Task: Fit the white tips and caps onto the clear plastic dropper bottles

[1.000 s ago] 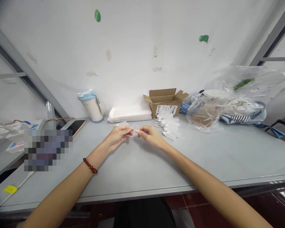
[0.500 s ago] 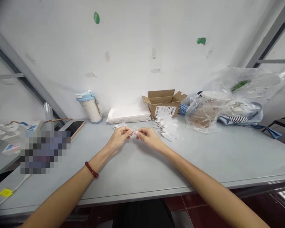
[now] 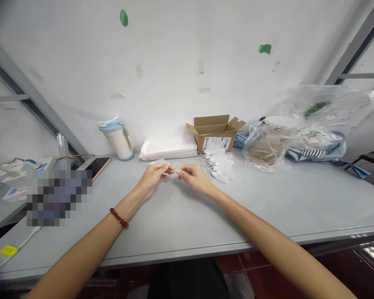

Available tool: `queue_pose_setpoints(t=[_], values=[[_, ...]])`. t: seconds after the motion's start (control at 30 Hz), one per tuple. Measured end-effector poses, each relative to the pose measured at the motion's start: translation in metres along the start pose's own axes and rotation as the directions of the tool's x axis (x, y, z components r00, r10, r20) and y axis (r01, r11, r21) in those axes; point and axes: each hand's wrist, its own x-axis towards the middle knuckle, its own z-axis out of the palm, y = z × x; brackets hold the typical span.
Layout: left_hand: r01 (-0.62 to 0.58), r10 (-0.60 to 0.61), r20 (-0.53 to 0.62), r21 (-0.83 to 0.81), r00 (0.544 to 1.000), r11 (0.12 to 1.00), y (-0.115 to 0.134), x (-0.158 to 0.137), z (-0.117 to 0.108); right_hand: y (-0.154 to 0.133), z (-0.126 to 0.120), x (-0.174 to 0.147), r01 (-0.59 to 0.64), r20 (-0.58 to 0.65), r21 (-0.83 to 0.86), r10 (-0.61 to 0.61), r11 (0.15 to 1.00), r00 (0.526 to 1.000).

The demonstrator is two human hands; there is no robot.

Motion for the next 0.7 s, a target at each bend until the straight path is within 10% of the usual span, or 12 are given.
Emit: queue_pose_setpoints(t=[0.23,0.43,0.7], values=[[-0.124,0.092,0.124,0.283,0.988,0.951,0.006,0.001,-0.009,-0.001,-0.001,-0.001,-0.005,0.036,-0.015,0.006,1.000,0.999],[-0.125,-0.068,0.316,0.552,0.946,0.825,0.018,0.002,-0.042,0.008,-0.003,0.002,0.041,0.028,-0.279,-0.034,0.960,0.999],[-0.010,-0.165,0.176,0.712,0.971,0.702,0.005,0.015,-0.079,0.018,-0.013,0.009,0.082,-0.063,-0.446,-0.123,0.891,0.990]])
